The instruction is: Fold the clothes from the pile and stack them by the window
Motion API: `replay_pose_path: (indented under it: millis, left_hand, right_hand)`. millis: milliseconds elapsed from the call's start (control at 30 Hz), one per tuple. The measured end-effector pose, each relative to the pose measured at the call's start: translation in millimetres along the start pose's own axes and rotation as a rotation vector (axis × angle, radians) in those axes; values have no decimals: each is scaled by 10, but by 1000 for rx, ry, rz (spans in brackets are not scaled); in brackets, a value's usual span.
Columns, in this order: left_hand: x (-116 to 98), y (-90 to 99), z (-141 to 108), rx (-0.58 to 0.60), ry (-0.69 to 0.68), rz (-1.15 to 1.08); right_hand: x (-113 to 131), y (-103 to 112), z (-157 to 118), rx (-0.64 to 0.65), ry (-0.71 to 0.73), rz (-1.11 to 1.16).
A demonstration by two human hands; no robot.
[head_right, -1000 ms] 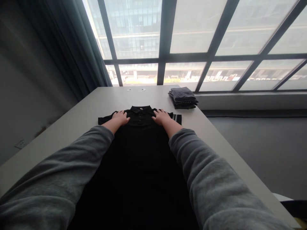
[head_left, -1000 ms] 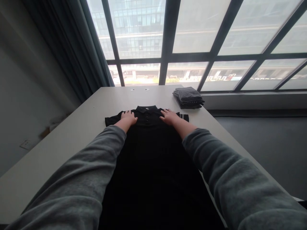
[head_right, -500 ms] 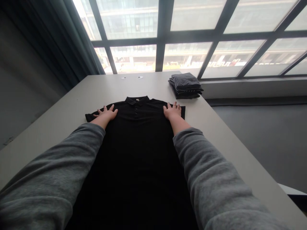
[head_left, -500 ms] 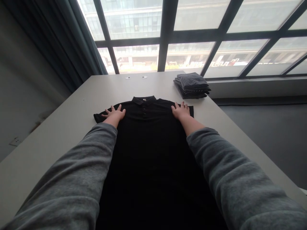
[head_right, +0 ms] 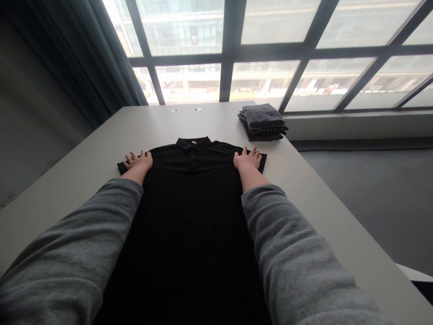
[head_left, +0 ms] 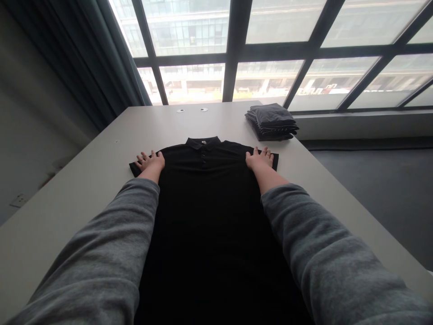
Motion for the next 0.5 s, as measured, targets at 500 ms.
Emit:
replay_pose_path:
  millis: [500]
  left_hand:
    - [-1308,-48,-226,100,-487,13]
  right_hand:
    - [16,38,-108,-101,72,83]
Point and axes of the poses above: each hand's wrist, its own z-axis towards the middle knuckle, its own y-axis out of the back of the hand, x = y × z, the point moved 2 cm from there along z, towards the middle knuckle, and after that the axes turned 12 degrees about y, right-handed, at the moved point
